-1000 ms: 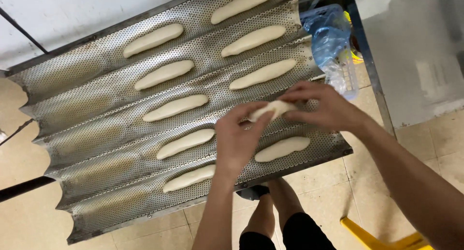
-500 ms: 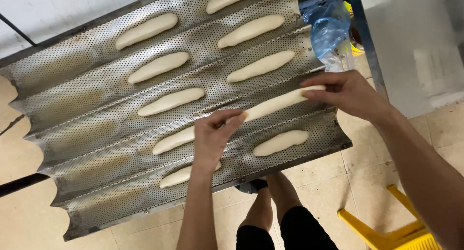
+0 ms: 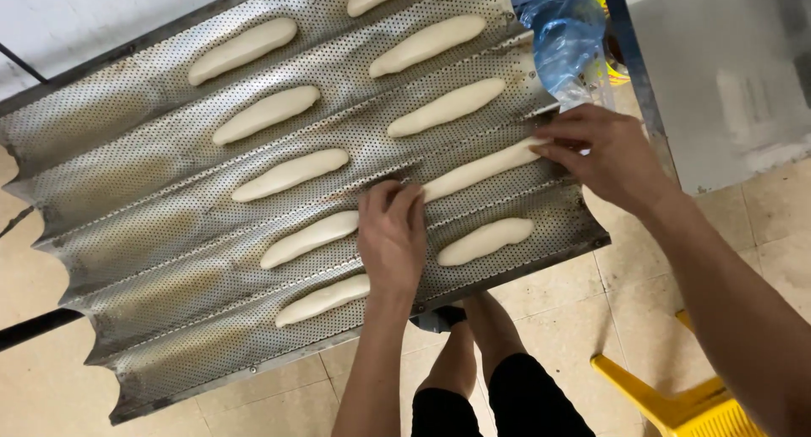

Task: Arranging pieces of bread dough onto professional baking trays.

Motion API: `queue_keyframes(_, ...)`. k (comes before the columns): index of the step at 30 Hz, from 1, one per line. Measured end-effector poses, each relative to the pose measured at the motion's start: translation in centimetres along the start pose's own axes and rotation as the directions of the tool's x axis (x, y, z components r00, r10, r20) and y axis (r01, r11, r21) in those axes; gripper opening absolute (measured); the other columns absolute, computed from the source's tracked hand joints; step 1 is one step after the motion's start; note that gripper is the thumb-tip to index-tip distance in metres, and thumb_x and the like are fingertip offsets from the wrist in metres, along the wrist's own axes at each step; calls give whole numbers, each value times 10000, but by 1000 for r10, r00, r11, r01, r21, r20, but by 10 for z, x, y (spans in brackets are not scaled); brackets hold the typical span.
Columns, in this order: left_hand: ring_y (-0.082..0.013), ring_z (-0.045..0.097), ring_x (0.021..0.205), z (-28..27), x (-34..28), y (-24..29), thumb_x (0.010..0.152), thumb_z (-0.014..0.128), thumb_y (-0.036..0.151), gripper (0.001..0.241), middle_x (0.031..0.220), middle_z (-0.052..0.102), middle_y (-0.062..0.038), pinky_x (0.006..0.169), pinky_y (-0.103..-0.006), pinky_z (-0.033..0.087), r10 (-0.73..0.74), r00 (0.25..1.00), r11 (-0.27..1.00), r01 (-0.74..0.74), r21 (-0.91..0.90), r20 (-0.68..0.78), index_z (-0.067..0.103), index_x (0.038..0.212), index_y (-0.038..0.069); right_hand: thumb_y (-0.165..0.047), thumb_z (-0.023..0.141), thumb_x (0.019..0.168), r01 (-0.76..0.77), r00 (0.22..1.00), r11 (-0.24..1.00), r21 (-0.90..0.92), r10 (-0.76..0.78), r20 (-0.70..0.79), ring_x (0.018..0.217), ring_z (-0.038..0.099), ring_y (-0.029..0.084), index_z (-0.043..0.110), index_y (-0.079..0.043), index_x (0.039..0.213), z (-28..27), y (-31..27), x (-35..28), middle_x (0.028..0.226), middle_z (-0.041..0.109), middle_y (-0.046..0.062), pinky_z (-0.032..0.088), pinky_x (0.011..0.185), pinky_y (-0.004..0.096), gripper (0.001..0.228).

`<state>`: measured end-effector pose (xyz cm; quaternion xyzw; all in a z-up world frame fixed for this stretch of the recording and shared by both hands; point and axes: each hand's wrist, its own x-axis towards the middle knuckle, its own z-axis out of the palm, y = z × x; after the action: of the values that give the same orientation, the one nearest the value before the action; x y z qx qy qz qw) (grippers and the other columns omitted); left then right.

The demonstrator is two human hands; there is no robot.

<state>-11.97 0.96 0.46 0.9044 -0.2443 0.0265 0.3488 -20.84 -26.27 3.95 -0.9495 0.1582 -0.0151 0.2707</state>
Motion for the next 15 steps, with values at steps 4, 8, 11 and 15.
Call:
queue_keyframes(4, -315, 687, 949, 5, -5, -4, 903, 758, 62, 158, 1076, 721, -163, 777, -429, 598, 4, 995, 1000, -4, -1, 97, 790, 1056, 43, -249, 781, 938, 133, 991, 991, 11, -133, -8, 931, 737, 209, 799, -158, 1146, 9, 12, -5, 1138, 755, 53, 603, 800, 333, 229)
queue_keyframes(8, -337, 677, 940, -3, -4, 1, 893, 767, 62, 178, 1054, 705, -182, 799, -438, 579, 20, 999, 996, -16, -89, 44, 772, 1067, 26, -227, 771, 960, 69, 998, 997, 34, -69, 2, 933, 734, 216, 791, -152, 1176, 11, 7, -8, 1167, 744, 73, 602, 805, 339, 229)
queue_keyframes(11, -332, 681, 947, -18, -5, 10, 886, 752, 48, 219, 1076, 685, -205, 792, -416, 583, -7, 1000, 984, 8, -179, 4, 759, 1101, 10, -212, 781, 940, 71, 997, 997, 2, -71, -1, 911, 732, 225, 783, -152, 1187, 0, -15, -15, 1207, 735, 84, 599, 803, 352, 254)
queue_keyframes(15, -243, 754, 930, -33, -23, 15, 977, 695, 53, 158, 1040, 736, -134, 814, -347, 619, -105, 989, 909, 138, -394, 105, 748, 1124, 32, -206, 789, 872, 309, 944, 944, 112, -319, 81, 992, 745, 230, 786, -173, 1111, 14, -39, -41, 1143, 754, 31, 612, 875, 365, 241)
